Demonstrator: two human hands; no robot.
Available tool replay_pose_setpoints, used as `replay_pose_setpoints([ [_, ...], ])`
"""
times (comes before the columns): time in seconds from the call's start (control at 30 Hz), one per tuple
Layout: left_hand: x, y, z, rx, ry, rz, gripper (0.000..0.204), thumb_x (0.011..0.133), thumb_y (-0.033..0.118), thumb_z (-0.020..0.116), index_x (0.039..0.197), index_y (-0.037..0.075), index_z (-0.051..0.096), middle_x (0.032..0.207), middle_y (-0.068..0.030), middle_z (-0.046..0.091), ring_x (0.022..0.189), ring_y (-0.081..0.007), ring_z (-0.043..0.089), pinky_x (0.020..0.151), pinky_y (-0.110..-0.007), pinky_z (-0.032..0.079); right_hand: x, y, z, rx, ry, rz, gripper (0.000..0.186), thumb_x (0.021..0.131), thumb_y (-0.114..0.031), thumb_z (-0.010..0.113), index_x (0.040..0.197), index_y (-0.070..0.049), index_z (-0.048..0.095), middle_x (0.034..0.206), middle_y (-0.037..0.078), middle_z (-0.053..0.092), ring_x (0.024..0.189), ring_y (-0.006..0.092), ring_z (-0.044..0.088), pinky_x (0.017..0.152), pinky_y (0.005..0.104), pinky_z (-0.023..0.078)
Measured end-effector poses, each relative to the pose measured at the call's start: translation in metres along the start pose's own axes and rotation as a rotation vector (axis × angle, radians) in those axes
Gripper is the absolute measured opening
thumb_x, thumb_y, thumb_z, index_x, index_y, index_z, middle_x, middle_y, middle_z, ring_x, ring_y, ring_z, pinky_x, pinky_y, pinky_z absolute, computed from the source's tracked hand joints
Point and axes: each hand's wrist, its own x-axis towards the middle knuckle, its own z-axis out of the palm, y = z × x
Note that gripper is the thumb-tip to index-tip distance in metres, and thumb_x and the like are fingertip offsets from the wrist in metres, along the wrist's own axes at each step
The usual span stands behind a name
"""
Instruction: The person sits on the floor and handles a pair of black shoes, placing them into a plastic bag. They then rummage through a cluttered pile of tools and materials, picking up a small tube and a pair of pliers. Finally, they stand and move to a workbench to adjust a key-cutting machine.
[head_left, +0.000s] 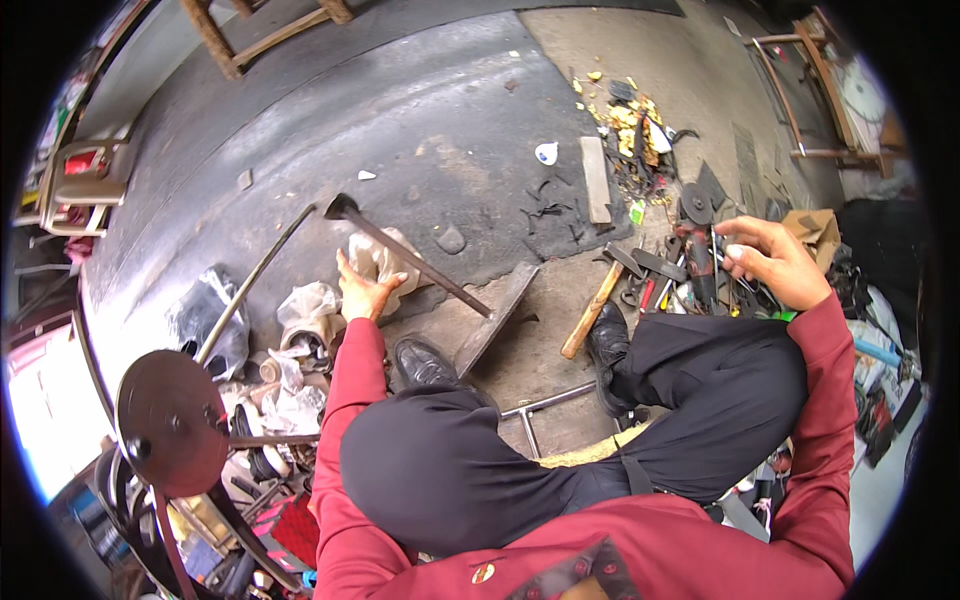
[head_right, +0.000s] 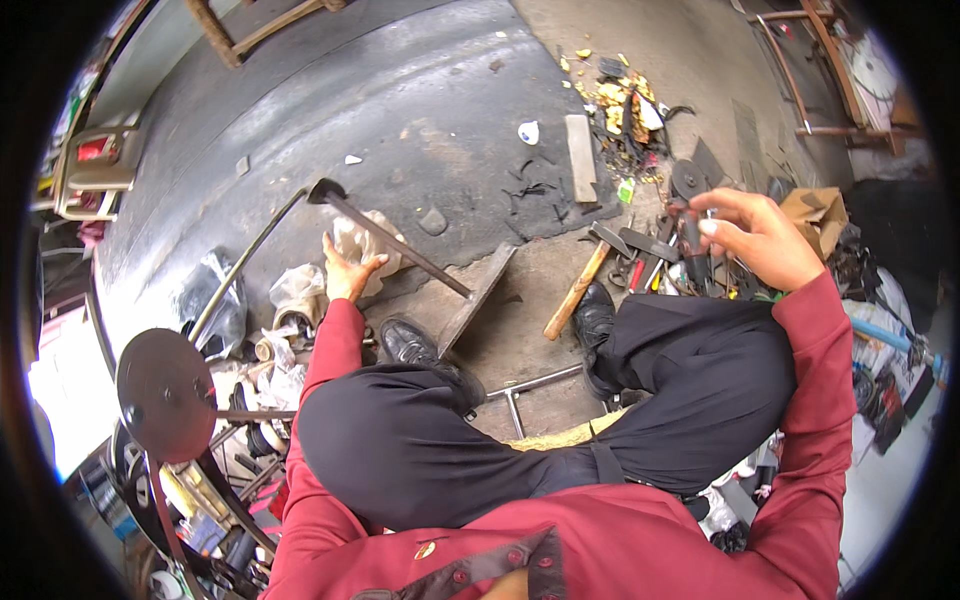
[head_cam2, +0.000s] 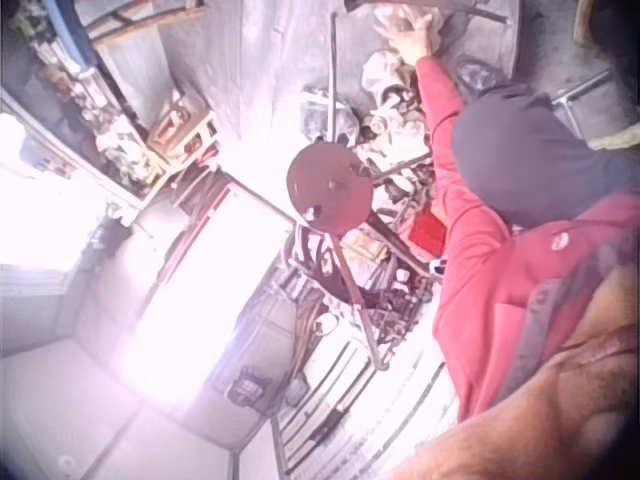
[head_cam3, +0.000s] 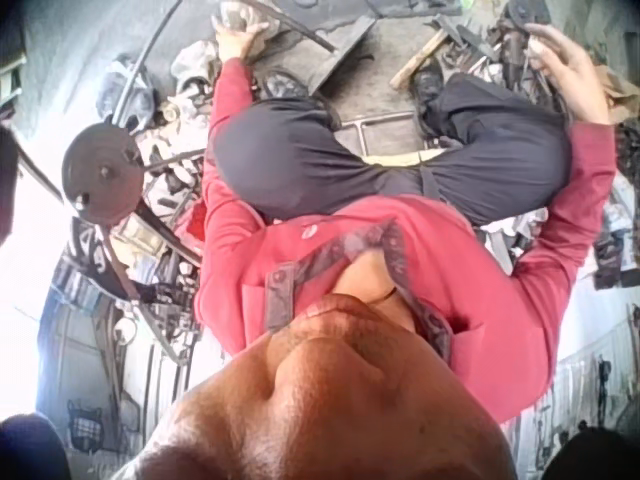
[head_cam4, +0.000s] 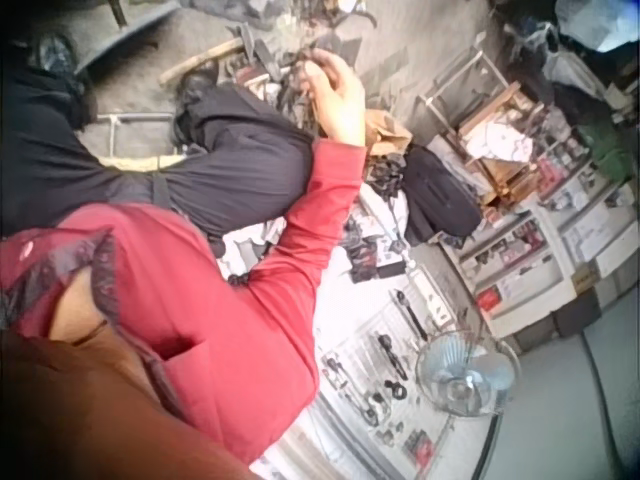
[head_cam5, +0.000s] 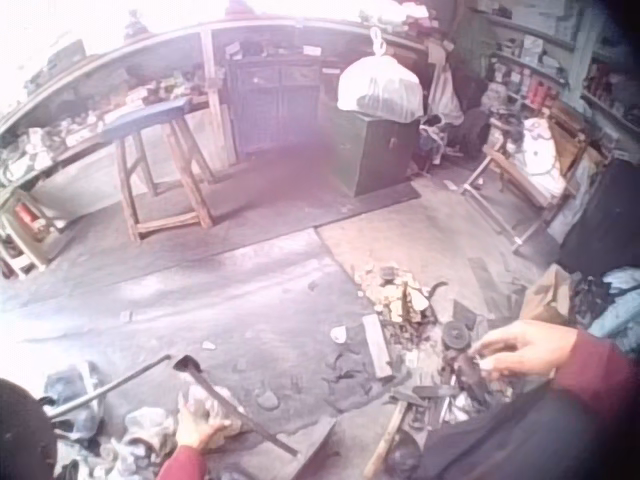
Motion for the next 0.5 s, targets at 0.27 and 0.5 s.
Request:
replay_pose_setpoints([
  [0.27, -0.017, -0.033, 0.012, -0.661, 0.096, 0.107, 0.057, 0.076, -0.004, 0.061, 0.132, -0.005, 0.057, 0.117, -0.0136, 0.069, 0.102, -0.0223, 0.066, 0.094, -0.032, 0.051, -0.018, -0.01, 0.007, -0.133, 0.029, -0.122, 0.03, 0.097, -0.012, 0.065, 0.123, 0.002, 0.063, 0.079, 0.006, 0.067, 0.068, 0.0091, 0.057, 0.063, 0.0282, 0.047],
  [0.5, -0.1, 0.032, -0.108, -0.632, -0.149, 0.595, 0.055, 0.067, -0.009, 0.037, 0.11, -0.002, 0.07, 0.105, -0.009, 0.067, 0.093, -0.0181, 0.06, 0.088, -0.027, 0.047, -0.053, -0.016, 0.051, -0.094, 0.041, -0.462, 0.047, 0.096, -0.015, 0.066, 0.14, -0.002, 0.053, 0.111, 0.015, 0.066, 0.091, 0.0174, 0.069, 0.076, 0.0295, 0.055],
])
